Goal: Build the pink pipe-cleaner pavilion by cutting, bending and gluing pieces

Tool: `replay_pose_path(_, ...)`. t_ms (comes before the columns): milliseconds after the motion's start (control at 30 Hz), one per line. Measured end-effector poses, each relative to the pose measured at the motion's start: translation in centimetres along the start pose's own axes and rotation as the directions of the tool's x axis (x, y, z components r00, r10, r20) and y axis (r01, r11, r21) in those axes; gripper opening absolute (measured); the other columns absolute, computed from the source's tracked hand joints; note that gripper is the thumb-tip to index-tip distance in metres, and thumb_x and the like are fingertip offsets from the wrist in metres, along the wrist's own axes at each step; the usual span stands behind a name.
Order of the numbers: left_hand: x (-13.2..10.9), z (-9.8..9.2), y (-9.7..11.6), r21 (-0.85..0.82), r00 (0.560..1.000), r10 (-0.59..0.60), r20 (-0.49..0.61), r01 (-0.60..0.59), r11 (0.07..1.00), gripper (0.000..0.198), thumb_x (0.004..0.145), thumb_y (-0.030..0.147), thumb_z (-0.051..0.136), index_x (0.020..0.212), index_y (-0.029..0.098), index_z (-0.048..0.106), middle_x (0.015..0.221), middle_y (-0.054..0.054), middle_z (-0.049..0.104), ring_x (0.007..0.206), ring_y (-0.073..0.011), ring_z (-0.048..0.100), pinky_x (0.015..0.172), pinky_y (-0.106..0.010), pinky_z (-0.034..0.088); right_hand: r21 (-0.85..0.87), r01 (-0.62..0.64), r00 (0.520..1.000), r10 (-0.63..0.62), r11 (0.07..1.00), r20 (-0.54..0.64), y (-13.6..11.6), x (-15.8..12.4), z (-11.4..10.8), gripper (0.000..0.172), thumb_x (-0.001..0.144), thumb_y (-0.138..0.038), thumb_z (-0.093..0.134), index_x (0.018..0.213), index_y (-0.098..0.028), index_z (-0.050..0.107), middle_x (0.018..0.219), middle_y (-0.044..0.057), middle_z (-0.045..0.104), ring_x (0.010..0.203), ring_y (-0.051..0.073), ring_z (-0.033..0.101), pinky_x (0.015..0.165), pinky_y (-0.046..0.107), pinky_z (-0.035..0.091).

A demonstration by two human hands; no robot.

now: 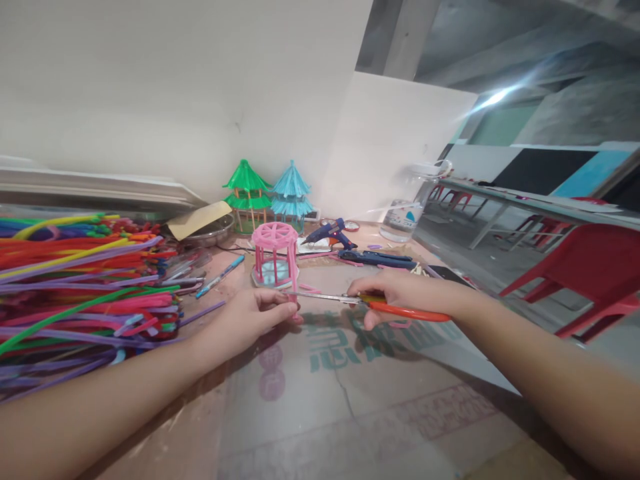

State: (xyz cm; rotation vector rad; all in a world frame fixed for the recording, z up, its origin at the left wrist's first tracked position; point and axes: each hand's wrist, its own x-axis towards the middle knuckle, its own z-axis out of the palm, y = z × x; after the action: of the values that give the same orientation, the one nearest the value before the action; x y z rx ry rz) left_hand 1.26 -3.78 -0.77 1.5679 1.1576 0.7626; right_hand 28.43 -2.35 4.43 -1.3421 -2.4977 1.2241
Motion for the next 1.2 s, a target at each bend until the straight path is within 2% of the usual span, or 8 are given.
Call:
replay_pose_path(100, 0.0, 0.0, -0.1, -0.025, 1.000, -0.011, 0.000, 0.011, 1.000, 0.041, 0.069, 0.056, 0.070, 0.076, 0.015, 0.072, 0.076, -0.009, 0.075, 0.053, -0.0124, 0.056, 0.047, -0.022, 0.040, 0.012, 0.001, 1.000, -0.001, 1.000, 0.005, -0.3, 0.0, 0.0, 0.012, 0.077, -0.028, 0.059, 0.086, -0.021, 0.055, 0.082, 0.000, 0.071, 0.044, 0.008, 0.047, 0.038, 0.019, 0.035)
replay_pose_path(267, 0.0, 0.1, 0.0, -0.012, 1.000, -0.011, -0.015, 0.011, 1.000, 0.041, 0.071, 0.055, 0.069, 0.078, 0.015, 0.072, 0.075, -0.009, 0.075, 0.048, -0.0111, 0.054, 0.043, -0.021, 0.036, 0.023, -0.035, 0.999, 0.035, 0.999, 0.017, -0.2, 0.1, 0.1, 0.011, 0.076, -0.023, 0.053, 0.087, -0.021, 0.055, 0.079, -0.002, 0.072, 0.040, 0.008, 0.045, 0.038, 0.021, 0.033)
replay_pose_path(567, -0.1, 0.2, 0.5, -0.037, 0.998, -0.047, -0.033, 0.046, 0.998, 0.040, 0.066, 0.055, 0.072, 0.074, 0.016, 0.070, 0.074, -0.009, 0.075, 0.048, -0.0117, 0.054, 0.044, -0.022, 0.036, -0.076, 0.011, 0.998, -0.015, 0.997, -0.057, 0.7, 0.8, 0.2, 0.026, 0.076, -0.043, 0.066, 0.084, -0.020, 0.055, 0.070, -0.004, 0.064, 0.038, 0.008, 0.044, 0.038, 0.021, 0.031)
replay_pose_path(767, 0.2, 0.2, -0.3, -0.038, 0.998, -0.019, -0.061, 0.017, 0.999, 0.036, 0.070, 0.050, 0.071, 0.081, 0.016, 0.070, 0.079, -0.008, 0.075, 0.052, -0.0123, 0.057, 0.045, -0.022, 0.037, -0.202, 0.141, 0.982, -0.164, 0.969, -0.099, 1.5, 0.0, -1.5, 0.036, 0.078, -0.049, 0.064, 0.092, -0.016, 0.059, 0.075, 0.001, 0.061, 0.065, 0.015, 0.053, 0.056, 0.025, 0.039)
replay_pose_path(933, 0.3, 0.0, -0.4, -0.042, 0.988, 0.080, -0.130, -0.086, 0.995, 0.037, 0.073, 0.052, 0.069, 0.076, 0.016, 0.066, 0.066, -0.003, 0.066, 0.053, -0.0121, 0.054, 0.046, -0.022, 0.037, -0.251, 0.028, 0.993, -0.055, 0.968, -0.102, 2.4, -1.2, -1.1, 0.039, 0.077, -0.048, 0.067, 0.100, -0.018, 0.063, 0.083, 0.002, 0.066, 0.074, 0.020, 0.060, 0.065, 0.028, 0.044)
replay_pose_path(1033, 0.2, 0.0, 0.1, -0.022, 0.988, 0.088, -0.125, -0.092, 0.996, 0.038, 0.072, 0.052, 0.067, 0.077, 0.015, 0.066, 0.059, 0.000, 0.060, 0.047, -0.0107, 0.049, 0.043, -0.022, 0.034, -0.276, -0.010, 0.996, -0.016, 0.961, -0.093, 2.5, -1.7, -0.2, 0.041, 0.075, -0.041, 0.070, 0.110, -0.019, 0.065, 0.094, 0.005, 0.069, 0.084, 0.023, 0.063, 0.072, 0.030, 0.047)
replay_pose_path(1133, 0.0, 0.0, 0.8, 0.009, 0.988, 0.093, -0.127, -0.093, 0.996, 0.036, 0.071, 0.049, 0.068, 0.080, 0.014, 0.066, 0.057, 0.002, 0.056, 0.047, -0.0098, 0.046, 0.043, -0.022, 0.033, -0.377, 0.054, 0.994, -0.087, 0.925, -0.072, 2.1, -2.1, 0.3, 0.045, 0.080, -0.024, 0.063, 0.124, -0.020, 0.061, 0.113, 0.008, 0.066, 0.100, 0.024, 0.062, 0.084, 0.031, 0.046)
replay_pose_path(1200, 0.1, 0.0, 1.0, 0.003, 0.985, 0.108, -0.136, -0.108, 0.994, 0.036, 0.070, 0.048, 0.068, 0.081, 0.014, 0.066, 0.059, 0.002, 0.056, 0.049, -0.0096, 0.046, 0.045, -0.021, 0.034, -0.478, 0.120, 0.988, -0.154, 0.870, -0.032, 1.8, -2.3, 0.1, 0.051, 0.081, -0.017, 0.057, 0.132, -0.023, 0.058, 0.115, 0.009, 0.063, 0.099, 0.022, 0.062, 0.085, 0.031, 0.046)
